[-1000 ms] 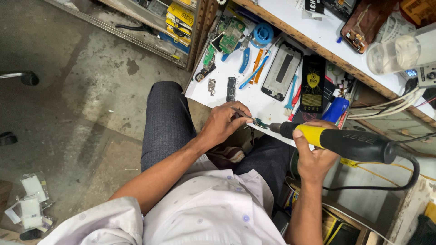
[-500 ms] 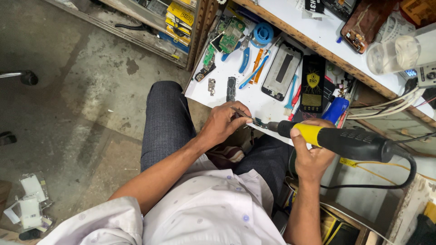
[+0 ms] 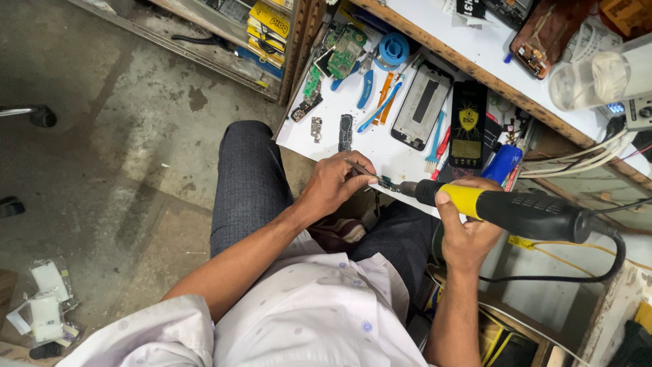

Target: The person sits at a repair bench and works on a small phone circuit board. They hold the board with tweezers while directing a hot air gun at it, repositioning the board and picking at it with tweezers between heating passes.

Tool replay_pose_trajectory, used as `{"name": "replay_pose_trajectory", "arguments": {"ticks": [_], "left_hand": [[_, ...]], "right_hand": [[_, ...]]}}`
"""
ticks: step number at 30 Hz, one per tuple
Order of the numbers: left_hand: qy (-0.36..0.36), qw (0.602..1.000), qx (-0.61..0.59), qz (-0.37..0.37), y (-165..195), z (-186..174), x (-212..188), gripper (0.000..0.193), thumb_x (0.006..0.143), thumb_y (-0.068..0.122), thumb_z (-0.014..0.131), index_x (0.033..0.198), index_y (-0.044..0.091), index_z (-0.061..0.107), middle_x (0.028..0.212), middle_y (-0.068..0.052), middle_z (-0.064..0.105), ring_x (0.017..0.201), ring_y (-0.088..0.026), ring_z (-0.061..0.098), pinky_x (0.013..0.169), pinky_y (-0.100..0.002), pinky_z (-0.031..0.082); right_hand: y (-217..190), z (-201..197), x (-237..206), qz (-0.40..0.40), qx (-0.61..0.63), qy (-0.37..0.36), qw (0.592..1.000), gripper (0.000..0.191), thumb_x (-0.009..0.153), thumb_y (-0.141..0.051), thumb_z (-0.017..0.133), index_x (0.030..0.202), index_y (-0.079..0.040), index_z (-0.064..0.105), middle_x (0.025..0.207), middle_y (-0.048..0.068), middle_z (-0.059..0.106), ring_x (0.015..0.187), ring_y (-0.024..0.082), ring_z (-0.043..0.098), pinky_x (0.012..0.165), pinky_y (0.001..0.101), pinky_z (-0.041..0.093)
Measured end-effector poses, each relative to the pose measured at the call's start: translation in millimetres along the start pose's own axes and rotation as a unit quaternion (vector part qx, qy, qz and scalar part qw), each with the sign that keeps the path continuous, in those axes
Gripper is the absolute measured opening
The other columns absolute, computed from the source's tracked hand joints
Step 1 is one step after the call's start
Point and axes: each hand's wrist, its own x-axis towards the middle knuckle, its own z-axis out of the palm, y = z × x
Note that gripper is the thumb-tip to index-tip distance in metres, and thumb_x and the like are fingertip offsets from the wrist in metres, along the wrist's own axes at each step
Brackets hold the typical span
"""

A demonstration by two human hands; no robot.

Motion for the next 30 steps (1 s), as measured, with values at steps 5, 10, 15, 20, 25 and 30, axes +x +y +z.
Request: {"name": "replay_pose_trajectory", "arguments": {"ticks": [5,10,15,20,25,30], "left_hand": [[0.001,1.0,0.002,-0.001,-0.7,0.2,-1.2,0.017,0.091,0.017,0.078,0.102,0.004,0.073,0.089,-0.006,0.07,0.07,-0.012,0.062,0.063,-0.03,0.05],[0.005,1.0,0.002,0.01,-2.7,0.4,-0.9,0.017,0.091,0.017,0.078,0.102,0.004,0.073,0.089,-0.006,0.07,0.072,-0.014,0.063,0.066,-0.03,0.051],[0.009,1.0,-0.002,0.021,-3.2,0.1,-1.3,0.016,0.092,0.016,0.077,0.101,0.005,0.073,0.088,-0.006,0.07,0.074,-0.014,0.064,0.067,-0.03,0.051],[0.007,1.0,0.0,0.011,-1.7,-0.7,-1.8,0.015,0.092,0.016,0.077,0.101,0.004,0.073,0.087,-0.007,0.069,0.071,-0.015,0.062,0.065,-0.031,0.05],[0.008,1.0,-0.006,0.008,-0.5,-0.3,-1.3,0.016,0.091,0.015,0.078,0.101,0.004,0.073,0.087,-0.007,0.069,0.07,-0.014,0.061,0.065,-0.03,0.05],[0.006,1.0,-0.005,0.005,0.6,-0.4,-1.4,0.016,0.091,0.016,0.078,0.101,0.004,0.073,0.088,-0.006,0.07,0.071,-0.013,0.062,0.064,-0.03,0.05]], "right_hand": [[0.6,-0.5,0.0,-0.004,-0.002,-0.004,1.0,0.022,0.095,-0.006,0.078,0.11,0.001,0.063,0.111,0.01,0.062,0.103,0.019,0.061,0.095,0.0303,0.05],[1.9,-1.2,-0.9,0.006,0.011,0.005,1.0,0.025,0.094,-0.006,0.078,0.112,0.001,0.062,0.115,0.01,0.062,0.105,0.018,0.061,0.096,0.0307,0.05],[6.3,-5.6,-4.3,0.022,0.038,0.024,0.999,0.026,0.096,-0.005,0.078,0.116,0.001,0.061,0.118,0.01,0.06,0.109,0.018,0.06,0.099,0.0304,0.051],[13.2,-12.1,-7.2,0.025,0.028,0.022,0.999,0.027,0.096,-0.004,0.077,0.116,0.001,0.061,0.114,0.011,0.061,0.103,0.018,0.06,0.094,0.0289,0.05],[16.5,-13.5,-9.0,0.002,0.026,0.021,0.999,0.026,0.097,-0.004,0.077,0.116,0.002,0.059,0.117,0.011,0.059,0.109,0.019,0.059,0.099,0.0298,0.05],[12.8,-14.1,-9.3,0.023,0.021,0.022,0.999,0.027,0.097,-0.004,0.076,0.118,0.001,0.06,0.116,0.011,0.061,0.107,0.018,0.06,0.097,0.03,0.05]]}}
